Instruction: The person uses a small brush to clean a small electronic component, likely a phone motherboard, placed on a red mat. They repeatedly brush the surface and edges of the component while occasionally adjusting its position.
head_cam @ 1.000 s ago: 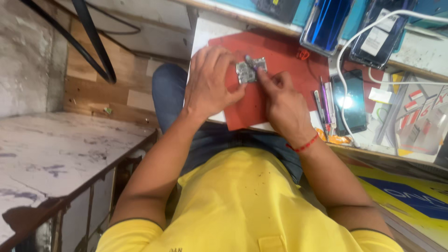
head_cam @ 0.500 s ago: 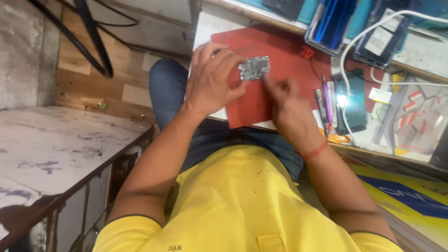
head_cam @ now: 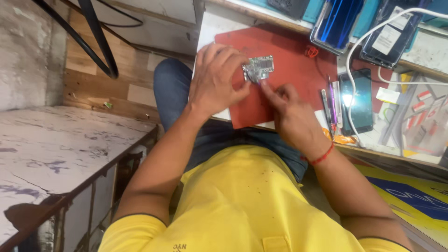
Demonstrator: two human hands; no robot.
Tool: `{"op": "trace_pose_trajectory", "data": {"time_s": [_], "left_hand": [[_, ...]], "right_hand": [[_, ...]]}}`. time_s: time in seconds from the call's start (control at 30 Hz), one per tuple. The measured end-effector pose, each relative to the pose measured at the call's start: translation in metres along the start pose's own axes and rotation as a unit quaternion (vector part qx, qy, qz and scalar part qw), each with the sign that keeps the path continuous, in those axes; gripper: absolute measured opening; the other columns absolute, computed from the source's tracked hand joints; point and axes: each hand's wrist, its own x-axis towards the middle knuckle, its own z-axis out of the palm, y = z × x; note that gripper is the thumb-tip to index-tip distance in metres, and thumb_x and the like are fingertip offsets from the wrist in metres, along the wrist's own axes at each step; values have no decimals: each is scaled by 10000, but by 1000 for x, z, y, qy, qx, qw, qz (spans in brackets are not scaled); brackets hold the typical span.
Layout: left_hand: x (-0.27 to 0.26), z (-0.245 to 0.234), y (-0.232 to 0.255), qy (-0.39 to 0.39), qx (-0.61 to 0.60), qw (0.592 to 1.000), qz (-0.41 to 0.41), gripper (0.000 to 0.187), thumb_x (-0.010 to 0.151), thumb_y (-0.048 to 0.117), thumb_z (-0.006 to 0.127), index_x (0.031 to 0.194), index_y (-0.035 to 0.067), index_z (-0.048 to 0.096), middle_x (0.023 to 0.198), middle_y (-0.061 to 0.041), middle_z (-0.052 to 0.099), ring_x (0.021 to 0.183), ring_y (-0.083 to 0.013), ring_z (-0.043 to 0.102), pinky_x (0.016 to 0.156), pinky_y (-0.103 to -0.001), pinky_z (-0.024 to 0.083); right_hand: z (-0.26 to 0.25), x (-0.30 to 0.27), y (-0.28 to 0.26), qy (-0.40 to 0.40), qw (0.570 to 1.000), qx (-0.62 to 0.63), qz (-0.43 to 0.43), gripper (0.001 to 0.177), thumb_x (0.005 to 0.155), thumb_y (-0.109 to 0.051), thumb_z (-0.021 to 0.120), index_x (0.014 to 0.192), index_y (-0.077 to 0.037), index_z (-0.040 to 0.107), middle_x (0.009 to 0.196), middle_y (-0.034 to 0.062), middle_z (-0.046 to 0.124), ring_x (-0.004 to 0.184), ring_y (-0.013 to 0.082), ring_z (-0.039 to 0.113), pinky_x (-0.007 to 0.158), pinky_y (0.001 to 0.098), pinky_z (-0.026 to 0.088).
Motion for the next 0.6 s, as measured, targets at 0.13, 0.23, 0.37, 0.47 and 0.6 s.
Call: {"op": "trace_pose_trajectory", "data": {"time_s": [0.13,0.23,0.37,0.47,0.6], "left_hand": [[0,2,3,-1,22,1000,-9,445,781,264,844,1143,79,663,1213,-70,584,1217,-290,520,1107,-481,364],[1,-1,3,-5,22,1000,-17,446,783,279,843,1140,80,664,1234,-71,574,1230,-296,503,1098,-481,364],[1,4,4,-10,29,999,-13,461,785,293,849,1154,82,668,1254,-60,567,1248,-302,489,1105,-486,358],[1,3,1,-12,31,999,-28,484,782,291,850,1171,69,667,1295,-80,542,1267,-329,466,1113,-482,361],[-2,7,1,4,42,998,-47,482,761,302,859,1119,59,648,1356,-155,482,1312,-383,411,1121,-490,363]], "right_hand": [[0,-5,-1,59,997,-40,37,662,871,61,528,1516,-87,524,1168,226,547,867,443,647,685,498,534],[2,-2,-2,12,998,-28,51,685,849,75,511,1515,-87,514,1196,236,550,850,461,632,684,511,530],[0,-2,2,14,997,-28,65,695,850,81,484,1519,-105,517,1180,230,559,881,461,639,742,529,537],[1,7,3,33,998,-26,56,650,882,73,485,1497,-130,545,1167,220,572,880,452,653,748,526,546],[2,7,1,18,997,-14,79,648,891,65,492,1515,-103,534,1138,215,586,805,446,647,699,522,539]]}}
